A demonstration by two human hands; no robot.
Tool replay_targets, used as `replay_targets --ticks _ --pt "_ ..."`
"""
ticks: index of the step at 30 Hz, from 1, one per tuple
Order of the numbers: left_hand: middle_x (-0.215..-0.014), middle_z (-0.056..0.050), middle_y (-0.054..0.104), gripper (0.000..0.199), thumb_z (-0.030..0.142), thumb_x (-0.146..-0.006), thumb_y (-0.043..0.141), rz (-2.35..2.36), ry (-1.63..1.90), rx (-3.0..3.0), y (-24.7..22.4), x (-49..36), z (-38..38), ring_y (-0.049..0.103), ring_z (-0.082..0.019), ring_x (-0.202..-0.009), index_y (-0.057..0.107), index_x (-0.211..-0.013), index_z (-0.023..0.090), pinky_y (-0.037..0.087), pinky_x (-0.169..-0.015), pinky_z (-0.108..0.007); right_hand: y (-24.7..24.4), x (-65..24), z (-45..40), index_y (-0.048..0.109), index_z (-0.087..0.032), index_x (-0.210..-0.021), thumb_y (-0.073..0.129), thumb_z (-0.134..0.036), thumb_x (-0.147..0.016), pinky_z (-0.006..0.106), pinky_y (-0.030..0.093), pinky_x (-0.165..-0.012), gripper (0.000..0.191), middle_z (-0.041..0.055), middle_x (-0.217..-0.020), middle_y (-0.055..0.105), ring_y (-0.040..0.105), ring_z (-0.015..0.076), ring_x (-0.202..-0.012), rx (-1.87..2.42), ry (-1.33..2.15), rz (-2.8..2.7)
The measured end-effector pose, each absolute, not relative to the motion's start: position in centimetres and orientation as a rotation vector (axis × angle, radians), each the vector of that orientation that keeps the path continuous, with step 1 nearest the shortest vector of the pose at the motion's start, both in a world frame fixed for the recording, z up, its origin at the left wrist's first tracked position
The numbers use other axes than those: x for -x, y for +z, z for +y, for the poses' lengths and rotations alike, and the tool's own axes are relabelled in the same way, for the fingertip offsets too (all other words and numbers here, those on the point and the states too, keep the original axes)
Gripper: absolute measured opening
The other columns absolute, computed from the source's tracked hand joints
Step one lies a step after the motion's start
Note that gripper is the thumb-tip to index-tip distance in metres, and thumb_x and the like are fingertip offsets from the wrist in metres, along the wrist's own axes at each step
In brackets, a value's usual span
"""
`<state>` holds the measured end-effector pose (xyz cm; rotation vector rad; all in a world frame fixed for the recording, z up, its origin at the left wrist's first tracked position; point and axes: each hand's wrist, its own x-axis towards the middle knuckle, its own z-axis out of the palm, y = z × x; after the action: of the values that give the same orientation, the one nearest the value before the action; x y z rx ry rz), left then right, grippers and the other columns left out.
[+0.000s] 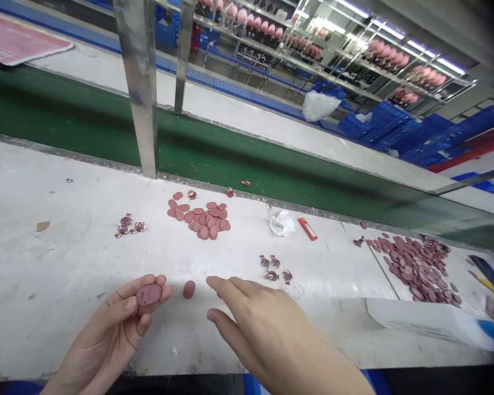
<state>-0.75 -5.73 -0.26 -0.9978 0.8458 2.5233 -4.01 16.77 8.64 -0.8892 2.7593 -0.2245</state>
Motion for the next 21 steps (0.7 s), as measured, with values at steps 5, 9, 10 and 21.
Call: replay_targets --ticks 5,9,10,21 --pt "-0.105 -0.009 0.084 0.022 0.003 -0.08 0.074 0.843 2.505 0.992 -0.6 1.0 -5.4 0.08 -0.025 -0.097 0.082 -0.096 0.016 0.064 -0.063 -0.017 7.0 2.1 17.9 0.044 -0.02 -0.145 0.045 -0.03 -0.109 0.037 0.064 -0.074 0.038 0.0096 -0.123 0.072 0.072 0.0245 -0.103 0.99 -0.493 2.964" --pt "-0.106 -0.009 0.083 0.023 0.007 -0.076 0.081 0.852 2.485 0.955 -0.6 1.1 -5.0 0.079 -0.026 -0.098 0.082 -0.097 0.017 0.065 -0.063 -0.018 6.4 1.2 18.8 0.052 -0.019 -0.14 0.046 -0.032 -0.108 0.039 0.066 -0.073 0.036 0.0158 -0.122 0.071 0.071 0.0281 -0.103 1.12 -0.496 3.012" --pt "-0.106 -0.01 0.084 0.023 0.007 -0.075 0.081 0.848 2.484 0.948 -0.6 1.1 -4.9 0.079 -0.027 -0.098 0.082 -0.096 0.016 0.065 -0.064 -0.018 6.4 1.1 19.0 0.055 -0.019 -0.138 0.047 -0.031 -0.107 0.039 0.066 -0.073 0.034 0.0165 -0.12 0.071 0.071 0.0289 -0.102 1.136 -0.513 3.017" --pt "-0.107 -0.01 0.084 0.022 0.003 -0.084 0.068 0.888 2.456 0.949 -0.2 1.2 -4.4 0.079 -0.025 -0.099 0.082 -0.097 0.016 0.064 -0.064 -0.017 3.8 -0.9 19.6 0.059 -0.025 -0.13 0.039 -0.019 -0.107 0.032 0.06 -0.069 0.031 0.016 -0.121 0.065 0.068 0.0227 -0.098 1.032 -0.646 3.195"
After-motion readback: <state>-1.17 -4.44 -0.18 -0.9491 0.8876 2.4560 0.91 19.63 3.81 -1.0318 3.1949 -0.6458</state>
